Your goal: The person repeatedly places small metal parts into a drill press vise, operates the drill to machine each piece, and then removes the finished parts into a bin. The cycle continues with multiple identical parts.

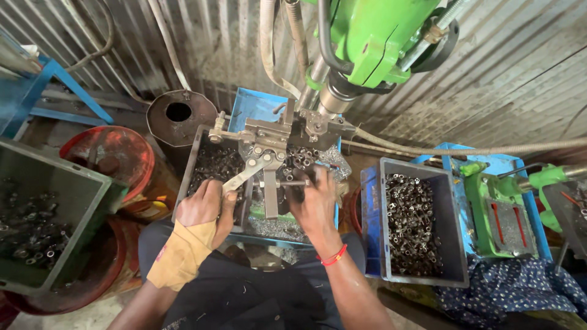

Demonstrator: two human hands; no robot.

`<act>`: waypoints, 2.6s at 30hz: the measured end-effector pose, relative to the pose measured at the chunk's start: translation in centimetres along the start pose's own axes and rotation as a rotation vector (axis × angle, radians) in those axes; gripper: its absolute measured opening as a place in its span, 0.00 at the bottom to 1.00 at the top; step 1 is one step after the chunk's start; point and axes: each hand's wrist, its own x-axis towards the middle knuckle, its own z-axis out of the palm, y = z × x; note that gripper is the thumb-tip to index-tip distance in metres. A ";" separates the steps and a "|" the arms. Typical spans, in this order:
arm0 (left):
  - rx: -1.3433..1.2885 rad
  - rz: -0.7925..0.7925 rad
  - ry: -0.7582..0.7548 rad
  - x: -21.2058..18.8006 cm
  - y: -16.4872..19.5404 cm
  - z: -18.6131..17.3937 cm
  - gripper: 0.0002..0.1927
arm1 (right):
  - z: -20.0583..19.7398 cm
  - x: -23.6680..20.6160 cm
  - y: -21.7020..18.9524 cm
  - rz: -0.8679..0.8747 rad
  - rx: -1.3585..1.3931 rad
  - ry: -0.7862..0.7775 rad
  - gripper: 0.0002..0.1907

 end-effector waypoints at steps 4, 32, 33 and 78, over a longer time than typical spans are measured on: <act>0.006 0.002 0.008 0.0 0.1 0.1 0.13 | 1.3 -0.5 0.7 0.044 -0.003 0.005 0.14; 0.059 0.287 0.402 6.0 -1.0 -2.4 0.11 | 1.1 4.3 8.2 0.404 0.520 0.212 0.11; 0.041 0.323 0.438 7.3 -1.0 -2.5 0.14 | 0.1 4.7 9.3 0.334 0.408 0.218 0.11; 0.039 0.412 0.304 11.7 -2.4 -0.6 0.07 | -23.3 10.1 4.2 -0.288 1.187 0.498 0.26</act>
